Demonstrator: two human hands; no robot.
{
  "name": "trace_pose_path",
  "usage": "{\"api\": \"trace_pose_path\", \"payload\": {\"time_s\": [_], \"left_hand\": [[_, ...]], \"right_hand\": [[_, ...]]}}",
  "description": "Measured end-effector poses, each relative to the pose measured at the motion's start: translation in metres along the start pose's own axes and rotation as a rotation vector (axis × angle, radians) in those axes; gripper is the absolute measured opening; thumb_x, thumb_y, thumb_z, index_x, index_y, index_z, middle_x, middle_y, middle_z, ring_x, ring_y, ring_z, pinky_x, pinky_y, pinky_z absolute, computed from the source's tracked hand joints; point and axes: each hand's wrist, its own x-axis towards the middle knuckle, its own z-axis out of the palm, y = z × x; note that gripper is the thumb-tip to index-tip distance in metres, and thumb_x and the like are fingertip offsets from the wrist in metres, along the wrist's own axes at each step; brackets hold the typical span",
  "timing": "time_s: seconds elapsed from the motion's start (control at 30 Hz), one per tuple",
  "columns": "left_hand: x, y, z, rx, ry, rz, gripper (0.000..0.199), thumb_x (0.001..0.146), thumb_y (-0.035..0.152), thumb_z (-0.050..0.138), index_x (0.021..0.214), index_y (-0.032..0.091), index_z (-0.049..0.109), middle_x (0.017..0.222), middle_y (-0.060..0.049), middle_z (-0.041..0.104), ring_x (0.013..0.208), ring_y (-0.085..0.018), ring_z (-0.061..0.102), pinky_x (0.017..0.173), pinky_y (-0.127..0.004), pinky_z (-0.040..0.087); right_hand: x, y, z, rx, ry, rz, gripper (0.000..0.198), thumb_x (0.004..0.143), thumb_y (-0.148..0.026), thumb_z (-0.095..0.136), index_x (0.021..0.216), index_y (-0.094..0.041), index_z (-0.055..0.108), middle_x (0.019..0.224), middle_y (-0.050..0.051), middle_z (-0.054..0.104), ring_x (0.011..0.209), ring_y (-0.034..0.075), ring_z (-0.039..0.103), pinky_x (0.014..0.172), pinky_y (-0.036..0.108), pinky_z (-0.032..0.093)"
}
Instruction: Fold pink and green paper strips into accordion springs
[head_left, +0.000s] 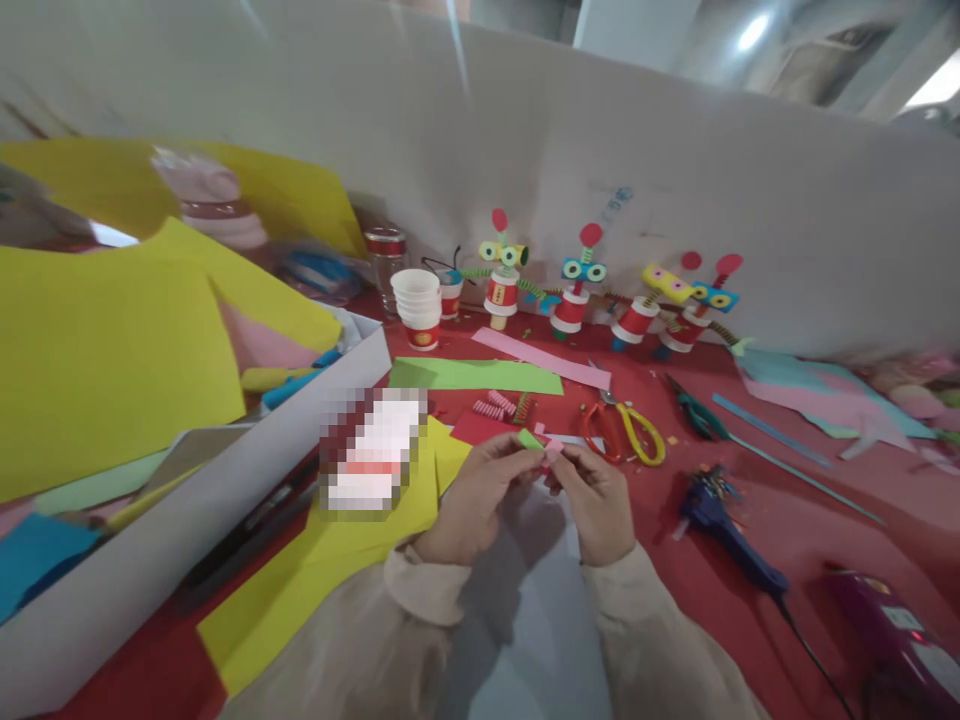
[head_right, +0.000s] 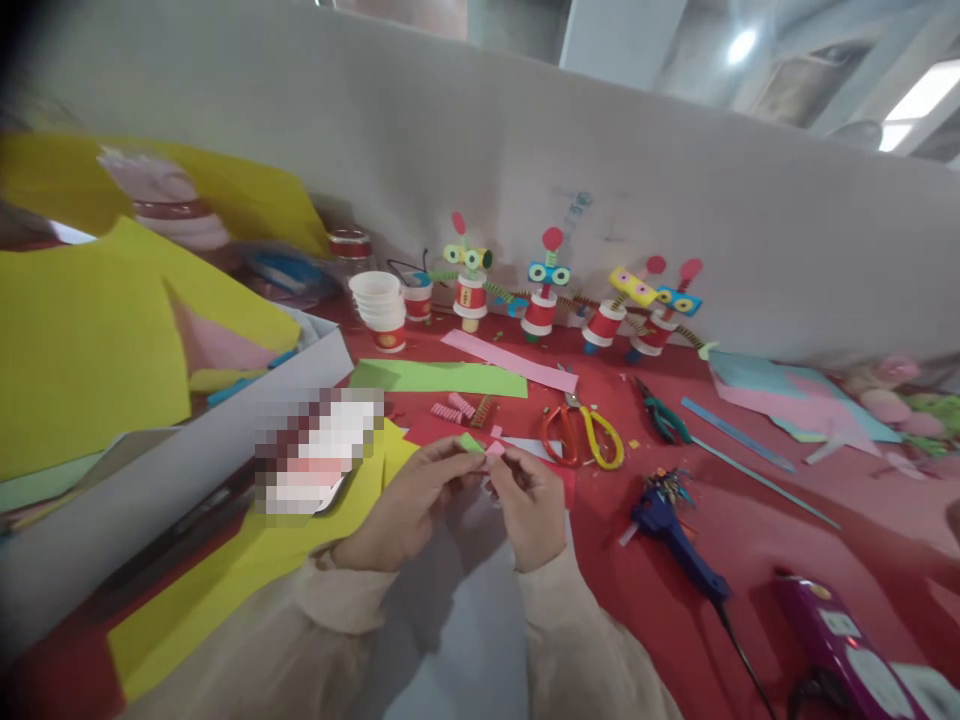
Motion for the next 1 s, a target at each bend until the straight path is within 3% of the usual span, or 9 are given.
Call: {"api": "trace_pose_path", "payload": {"time_s": [0.1,0.2,0.3,0.53,0.83,1.0], "left_hand": [[0.0012,-0.0003,-0.0014,0.011,0.006,0.006,0.017,0.06,0.019,0.071,0.055,0.016,0.055,0.053,0.004,0.053,0.053,-0.008,0.047,0.055,-0.022,0.036],[0.0035,-0.0011,-0.0048,-0.048,0.025,-0.002,0.016,0.062,0.018,0.069,0.057,0.016,0.055,0.054,0.004,0.053,0.053,-0.008,0.048,0.055,-0.021,0.038],[0.0057,-0.0017,-0.0082,-0.116,0.038,-0.02,0.014,0.063,0.018,0.07,0.06,0.016,0.056,0.056,0.005,0.053,0.055,-0.007,0.049,0.056,-0.019,0.04],[0.003,-0.0006,-0.0071,-0.133,0.026,-0.051,0.02,0.062,0.017,0.072,0.058,0.016,0.052,0.057,0.005,0.053,0.056,-0.007,0.051,0.056,-0.018,0.042],[0.0039,-0.001,-0.0064,-0.29,-0.023,-0.209,0.012,0.065,0.01,0.069,0.069,0.015,0.058,0.063,0.003,0.055,0.059,-0.006,0.053,0.062,-0.018,0.046],[0.0031,0.0001,-0.0074,-0.335,-0.064,-0.198,0.01,0.069,0.008,0.067,0.074,0.015,0.06,0.068,0.001,0.057,0.062,-0.007,0.055,0.065,-0.019,0.048]], "right_hand": [[0.0006,0.0003,-0.0009,0.027,-0.022,0.019,0.023,0.075,-0.036,0.061,0.064,-0.016,0.063,0.052,-0.002,0.055,0.048,0.01,0.049,0.046,0.022,0.041],[-0.0011,0.0003,-0.0002,0.093,-0.089,-0.023,0.018,0.076,-0.033,0.06,0.082,-0.017,0.065,0.064,0.0,0.06,0.055,0.011,0.053,0.052,0.024,0.045],[-0.0033,0.0007,0.0016,0.022,-0.129,-0.16,0.024,0.072,-0.025,0.065,0.096,-0.019,0.063,0.082,0.004,0.062,0.067,0.013,0.057,0.06,0.026,0.049],[-0.0021,0.0037,-0.0003,-0.276,-0.021,-0.38,0.014,0.077,-0.02,0.06,0.09,-0.021,0.065,0.079,0.004,0.057,0.07,0.015,0.056,0.059,0.024,0.048],[0.0021,-0.001,-0.007,-0.395,-0.005,-0.532,0.008,0.079,-0.019,0.059,0.084,-0.021,0.065,0.085,0.005,0.058,0.078,0.018,0.057,0.068,0.03,0.049],[0.0014,-0.0008,-0.0056,-0.376,-0.022,-0.525,0.013,0.081,-0.02,0.056,0.09,-0.022,0.065,0.088,0.006,0.059,0.081,0.018,0.058,0.071,0.031,0.05]]}}
